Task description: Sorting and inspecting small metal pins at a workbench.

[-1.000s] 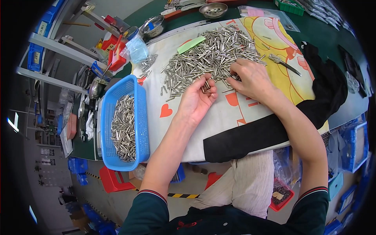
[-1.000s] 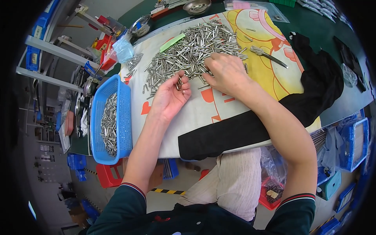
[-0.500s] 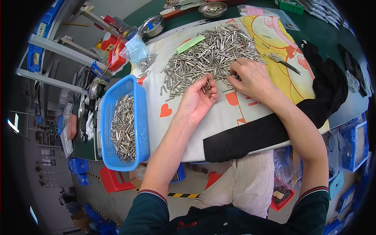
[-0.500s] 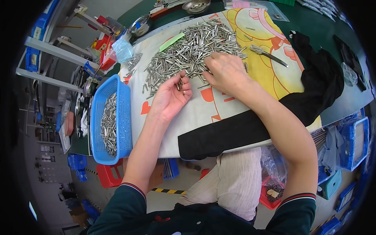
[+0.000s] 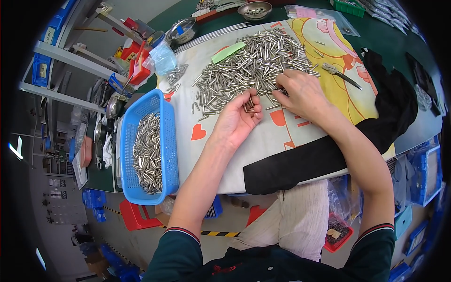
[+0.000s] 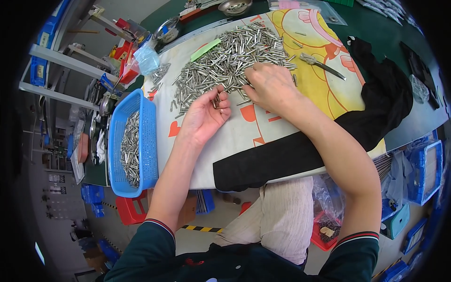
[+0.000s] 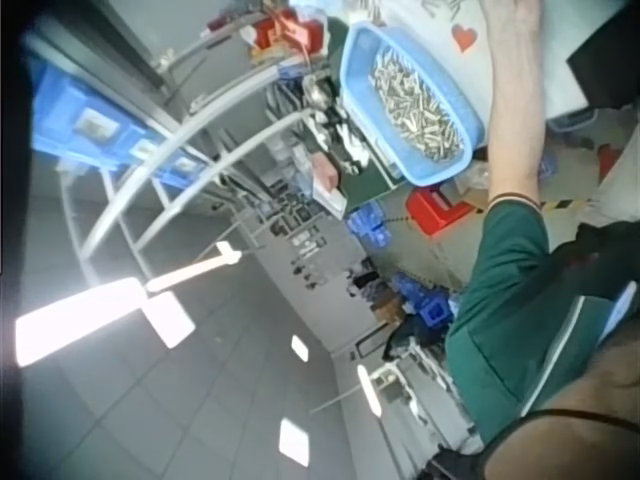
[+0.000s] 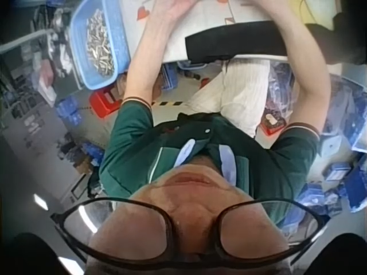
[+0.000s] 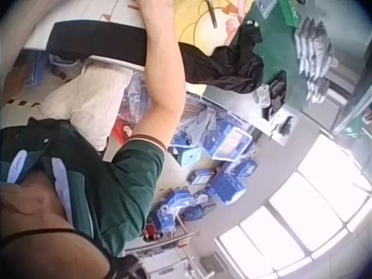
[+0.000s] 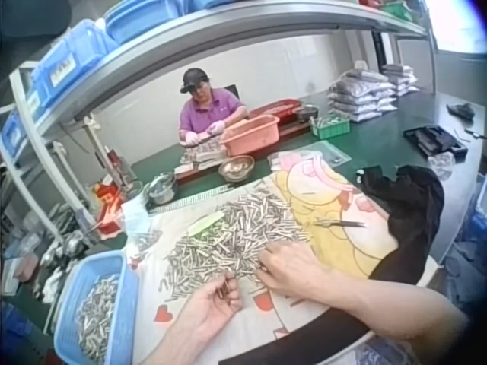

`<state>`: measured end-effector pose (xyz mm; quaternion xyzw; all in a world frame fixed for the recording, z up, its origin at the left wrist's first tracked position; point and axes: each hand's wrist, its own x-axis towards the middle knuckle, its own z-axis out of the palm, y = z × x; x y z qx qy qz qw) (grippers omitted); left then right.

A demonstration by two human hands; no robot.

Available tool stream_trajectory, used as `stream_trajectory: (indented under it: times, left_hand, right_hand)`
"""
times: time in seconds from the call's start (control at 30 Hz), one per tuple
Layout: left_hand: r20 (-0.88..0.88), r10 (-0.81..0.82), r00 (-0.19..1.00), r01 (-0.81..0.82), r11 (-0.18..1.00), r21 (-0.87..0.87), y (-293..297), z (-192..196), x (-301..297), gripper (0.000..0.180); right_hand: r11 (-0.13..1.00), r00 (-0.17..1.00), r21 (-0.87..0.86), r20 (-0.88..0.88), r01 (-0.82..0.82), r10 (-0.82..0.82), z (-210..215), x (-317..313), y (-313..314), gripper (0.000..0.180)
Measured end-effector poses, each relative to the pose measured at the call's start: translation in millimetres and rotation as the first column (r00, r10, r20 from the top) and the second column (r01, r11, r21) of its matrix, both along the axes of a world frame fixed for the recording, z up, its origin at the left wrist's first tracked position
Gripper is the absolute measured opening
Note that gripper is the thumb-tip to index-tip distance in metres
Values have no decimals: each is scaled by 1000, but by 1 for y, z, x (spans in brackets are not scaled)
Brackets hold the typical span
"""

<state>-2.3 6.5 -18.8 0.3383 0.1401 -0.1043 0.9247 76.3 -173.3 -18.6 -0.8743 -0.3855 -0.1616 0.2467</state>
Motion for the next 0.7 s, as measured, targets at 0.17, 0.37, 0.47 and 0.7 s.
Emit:
stream_trajectory:
  times: [0.17,0.37,0.47,0.7]
  left_hand:
    - [0,-9,1000,9,1000,-11,0,0,0,13]
    - [-1,-19,1000,19,1000,-18,0,0,1,13]
    - [-3,-22,1000,22,1000,-21,1,-1,1,13]
    - [-5,-20,1000,20,1000,-11,-1,2,0,13]
  right_hand:
    - [1000,1000,0,2,0,0,0,-1,1,19]
    - [1000,1000,-6,0,-2,2,0,0,0,20]
    - [1000,1000,-15,-8,-1,1,1,-1,0,20]
    - [1000,1000,5,7,-10,10,0,-1,0,20]
